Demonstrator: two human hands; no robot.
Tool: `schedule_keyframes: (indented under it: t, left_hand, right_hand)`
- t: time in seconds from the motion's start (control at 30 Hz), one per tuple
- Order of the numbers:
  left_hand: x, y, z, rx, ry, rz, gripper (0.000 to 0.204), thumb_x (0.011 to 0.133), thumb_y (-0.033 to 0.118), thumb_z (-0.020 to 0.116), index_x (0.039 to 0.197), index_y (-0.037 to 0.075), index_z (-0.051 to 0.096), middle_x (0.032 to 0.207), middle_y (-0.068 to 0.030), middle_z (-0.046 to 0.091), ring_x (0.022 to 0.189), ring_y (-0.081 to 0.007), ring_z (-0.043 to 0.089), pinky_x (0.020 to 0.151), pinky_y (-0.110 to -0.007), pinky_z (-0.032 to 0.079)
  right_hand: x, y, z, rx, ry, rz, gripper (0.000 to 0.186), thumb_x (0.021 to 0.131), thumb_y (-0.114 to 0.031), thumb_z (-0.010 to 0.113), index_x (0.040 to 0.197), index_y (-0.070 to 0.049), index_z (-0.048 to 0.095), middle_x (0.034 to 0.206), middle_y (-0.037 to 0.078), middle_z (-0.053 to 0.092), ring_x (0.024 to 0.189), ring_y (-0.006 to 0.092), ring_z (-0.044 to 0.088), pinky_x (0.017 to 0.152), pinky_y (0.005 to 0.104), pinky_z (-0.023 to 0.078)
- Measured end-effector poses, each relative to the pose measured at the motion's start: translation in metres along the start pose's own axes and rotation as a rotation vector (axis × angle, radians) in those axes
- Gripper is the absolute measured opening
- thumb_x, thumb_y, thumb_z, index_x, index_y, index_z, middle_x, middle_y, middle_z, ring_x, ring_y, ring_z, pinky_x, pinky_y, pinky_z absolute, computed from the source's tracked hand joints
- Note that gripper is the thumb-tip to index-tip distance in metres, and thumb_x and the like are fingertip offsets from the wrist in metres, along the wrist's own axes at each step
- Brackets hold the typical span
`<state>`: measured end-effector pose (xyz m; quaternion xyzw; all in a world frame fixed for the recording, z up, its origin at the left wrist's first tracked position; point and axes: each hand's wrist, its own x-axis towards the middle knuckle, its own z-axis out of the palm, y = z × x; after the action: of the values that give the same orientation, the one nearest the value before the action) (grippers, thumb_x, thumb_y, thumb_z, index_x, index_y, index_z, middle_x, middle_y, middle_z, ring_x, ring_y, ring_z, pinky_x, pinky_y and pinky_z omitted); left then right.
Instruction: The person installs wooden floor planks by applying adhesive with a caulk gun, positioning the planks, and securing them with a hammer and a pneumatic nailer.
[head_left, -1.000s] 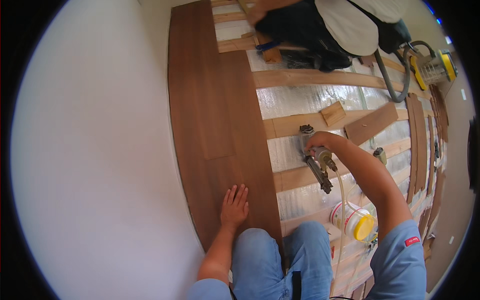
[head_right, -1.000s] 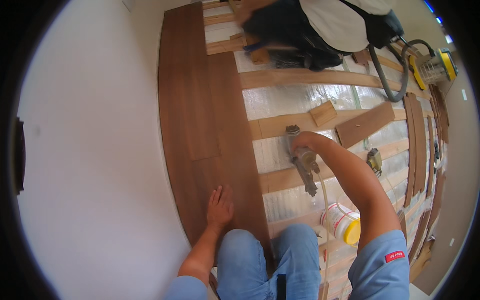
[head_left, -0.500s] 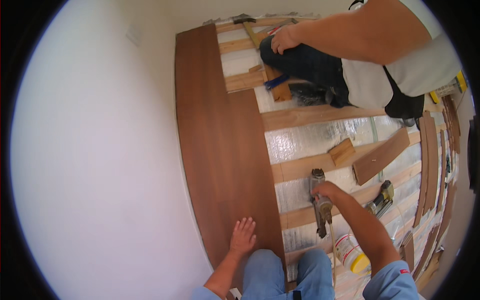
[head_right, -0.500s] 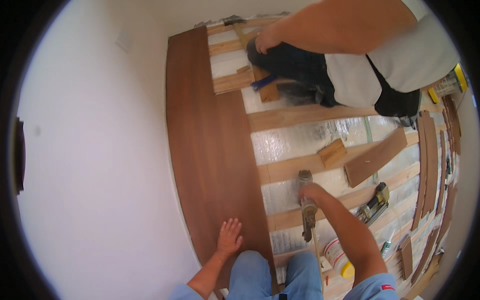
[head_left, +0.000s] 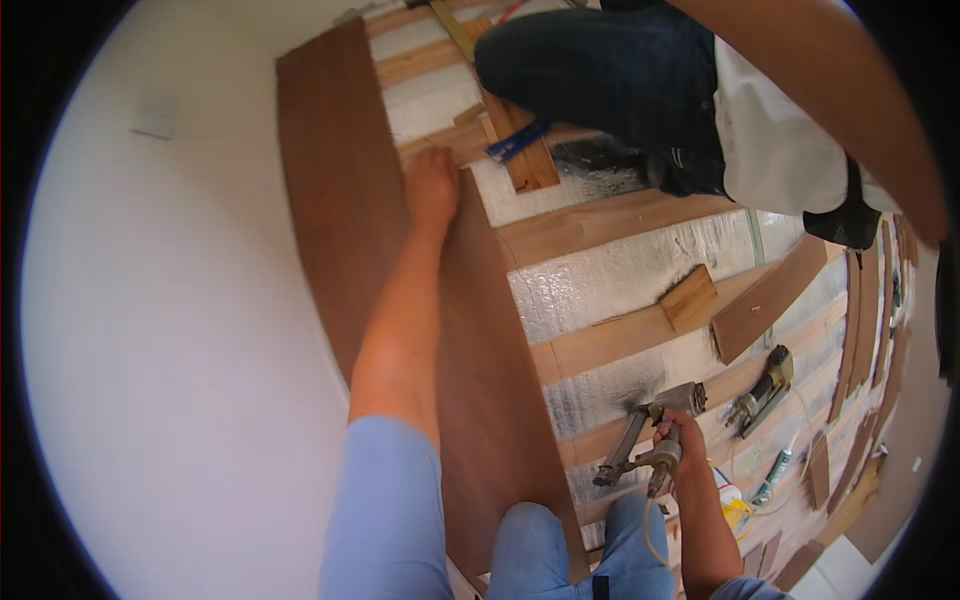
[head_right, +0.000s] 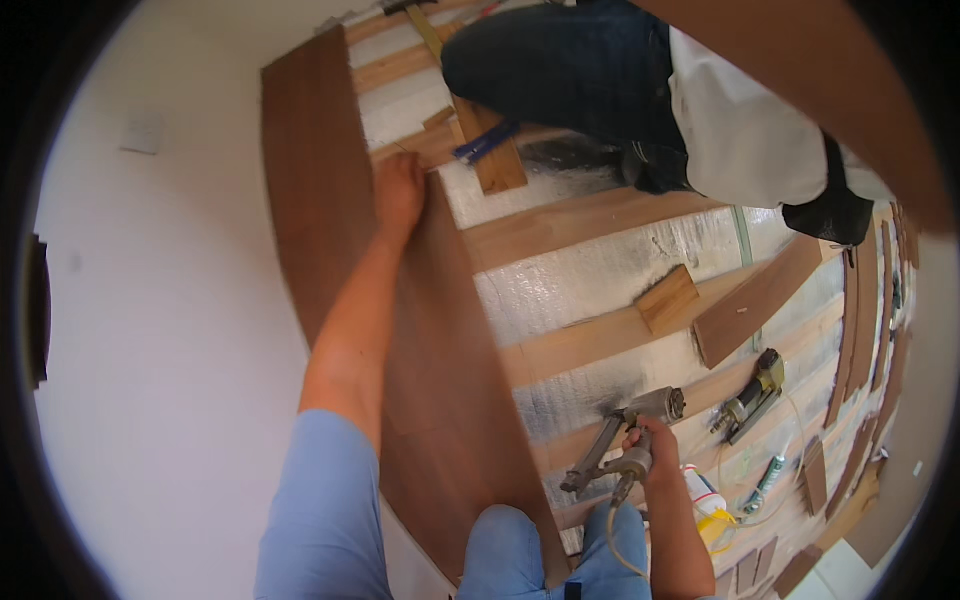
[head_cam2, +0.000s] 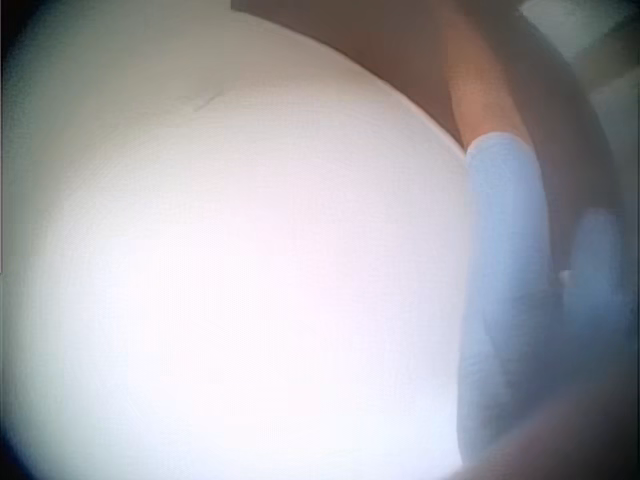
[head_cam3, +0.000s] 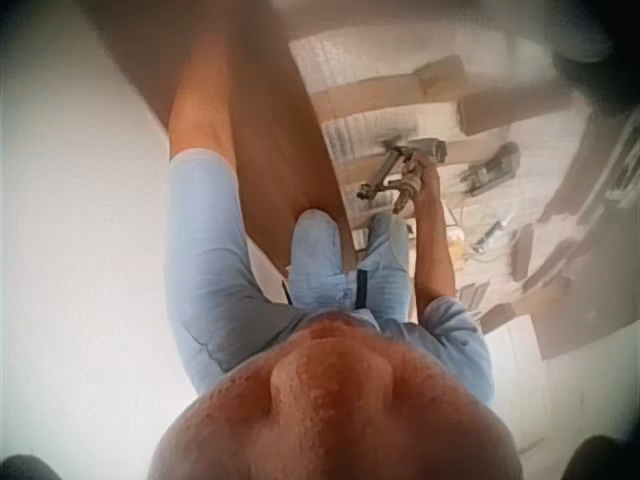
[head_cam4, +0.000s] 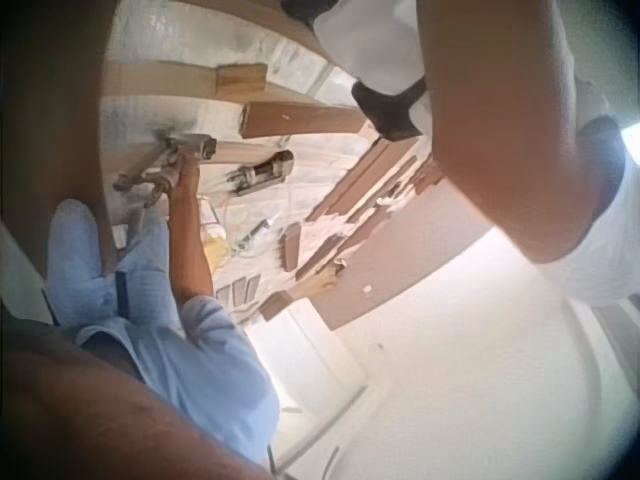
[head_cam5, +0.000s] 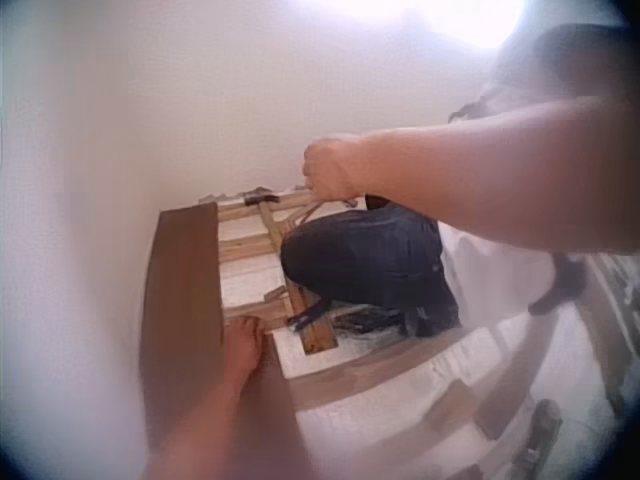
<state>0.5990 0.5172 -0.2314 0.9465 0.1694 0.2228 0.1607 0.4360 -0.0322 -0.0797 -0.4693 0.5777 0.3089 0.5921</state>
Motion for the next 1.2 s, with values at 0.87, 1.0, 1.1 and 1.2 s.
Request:
schedule_keyframes:
  t: [0.87, 1.0, 1.1, 1.2]
  left_hand:
    - [0.020, -0.002, 0.007, 0.129, -0.100, 0.048, 0.016, 0.088, 0.011, 0.062, 0.103, 0.005, 0.063, 0.109, -0.0169, 0.060, 0.103, -0.0370, 0.054, 0.095, -0.050, 0.041]
    - [0.021, 0.001, 0.005, 0.115, -0.162, 0.015, 0.018, 0.087, 0.011, 0.063, 0.104, 0.004, 0.062, 0.110, -0.0166, 0.059, 0.104, -0.0363, 0.053, 0.097, -0.050, 0.040]
    - [0.023, 0.002, 0.004, 0.130, -0.179, 0.004, 0.020, 0.087, 0.011, 0.063, 0.106, 0.004, 0.062, 0.112, -0.0166, 0.058, 0.106, -0.0361, 0.053, 0.099, -0.050, 0.039]
    - [0.024, 0.003, 0.004, 0.143, -0.202, -0.014, 0.026, 0.085, 0.011, 0.063, 0.111, 0.005, 0.063, 0.113, -0.0171, 0.060, 0.106, -0.0372, 0.056, 0.097, -0.050, 0.041]
  right_hand:
    - [-0.048, 0.009, 0.351, 0.435, -0.419, 0.039, 0.027, 0.090, -0.012, 0.058, 0.113, 0.001, 0.059, 0.068, -0.001, 0.048, 0.054, 0.0121, 0.046, 0.056, 0.0319, 0.045]
    - [-0.053, 0.017, 0.371, 0.387, -0.364, 0.042, 0.033, 0.090, -0.013, 0.057, 0.120, 0.001, 0.059, 0.066, -0.002, 0.047, 0.053, 0.0116, 0.045, 0.055, 0.0314, 0.046]
    - [-0.052, 0.016, 0.374, 0.361, -0.365, 0.048, 0.029, 0.088, -0.012, 0.058, 0.116, -0.002, 0.059, 0.067, 0.000, 0.047, 0.054, 0.0138, 0.046, 0.057, 0.0347, 0.045]
    - [-0.054, 0.015, 0.376, 0.370, -0.350, 0.063, 0.029, 0.088, -0.012, 0.057, 0.116, -0.004, 0.058, 0.066, 0.000, 0.047, 0.054, 0.0137, 0.046, 0.057, 0.0349, 0.045]
